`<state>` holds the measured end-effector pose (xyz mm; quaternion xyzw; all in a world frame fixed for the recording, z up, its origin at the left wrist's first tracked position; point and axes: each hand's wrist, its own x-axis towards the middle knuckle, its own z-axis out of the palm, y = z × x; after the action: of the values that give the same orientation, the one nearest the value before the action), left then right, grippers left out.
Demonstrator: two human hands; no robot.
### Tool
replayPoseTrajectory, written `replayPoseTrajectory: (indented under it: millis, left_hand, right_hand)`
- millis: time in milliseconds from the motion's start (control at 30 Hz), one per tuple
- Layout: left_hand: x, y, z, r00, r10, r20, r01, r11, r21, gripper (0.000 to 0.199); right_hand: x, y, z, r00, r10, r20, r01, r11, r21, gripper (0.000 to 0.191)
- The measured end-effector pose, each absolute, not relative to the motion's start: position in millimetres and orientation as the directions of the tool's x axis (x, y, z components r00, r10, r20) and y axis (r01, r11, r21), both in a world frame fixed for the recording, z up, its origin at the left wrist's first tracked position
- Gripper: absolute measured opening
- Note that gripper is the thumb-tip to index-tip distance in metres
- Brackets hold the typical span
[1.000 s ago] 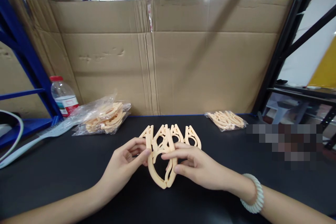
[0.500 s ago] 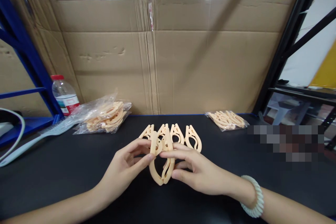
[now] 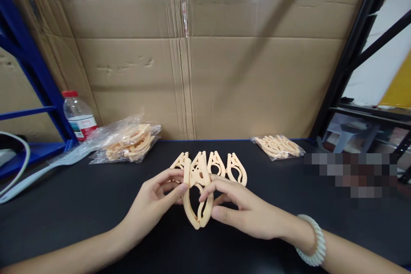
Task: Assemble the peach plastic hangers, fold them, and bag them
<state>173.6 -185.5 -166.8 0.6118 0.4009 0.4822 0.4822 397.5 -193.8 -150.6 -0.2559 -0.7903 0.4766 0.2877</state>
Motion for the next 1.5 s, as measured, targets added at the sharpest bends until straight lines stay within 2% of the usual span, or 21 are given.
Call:
replayPoseTrajectory:
  millis: [233, 433, 500, 667, 767, 900, 1067, 1300, 1400, 1500]
  left_hand:
    - [173, -186, -170, 0.199, 0.949, 0.245, 0.141, -0.276, 0.951, 0.026]
    - [168, -184, -169, 0.241, 0.925, 0.293, 0.204, -0.343, 0.917, 0.03]
    - [165, -183, -168, 0.222, 0.922, 0.316, 0.262, -0.369, 0.892, 0.028]
    - [159, -177, -167, 0.196, 0.896, 0.398, 0.327, -0.442, 0.835, 0.023]
    - [157, -174, -168, 0.224, 0.871, 0.436, 0.353, -0.49, 0.797, 0.023]
    - [155, -171, -171, 0.25, 0.839, 0.484, 0.429, -0.544, 0.721, 0.023]
    - [152, -169, -171, 0.301, 0.801, 0.518, 0.511, -0.594, 0.621, 0.023]
    - [151, -170, -173, 0.393, 0.781, 0.485, 0.608, -0.617, 0.501, 0.029]
    - [152, -171, -175, 0.464, 0.763, 0.451, 0.637, -0.641, 0.428, 0.033]
    - [152, -173, -177, 0.51, 0.75, 0.421, 0.672, -0.653, 0.349, 0.038]
  right_hand:
    - [402, -194, -151, -0.697, 0.7, 0.155, 0.245, 0.436, -0.866, 0.031]
    - [408, -184, -152, -0.644, 0.744, 0.179, 0.164, 0.363, -0.917, 0.038]
    - [417, -174, -150, -0.555, 0.811, 0.184, 0.201, 0.346, -0.917, 0.039]
    - [459, -135, -147, -0.181, 0.943, 0.28, 0.434, 0.332, -0.838, 0.033]
    - [482, -115, -151, -0.081, 0.97, 0.229, 0.602, 0.23, -0.765, 0.03]
    - [491, -108, -159, -0.117, 0.985, 0.124, 0.737, 0.17, -0.654, 0.03]
    - [486, -118, -163, -0.161, 0.987, 0.007, 0.748, 0.127, -0.651, 0.035]
    - [480, -132, -154, -0.208, 0.978, 0.026, 0.795, 0.184, -0.578, 0.029]
    - [477, -140, -146, -0.213, 0.973, 0.084, 0.84, 0.226, -0.493, 0.026]
    - [476, -146, -139, -0.24, 0.959, 0.152, 0.881, 0.28, -0.38, 0.03]
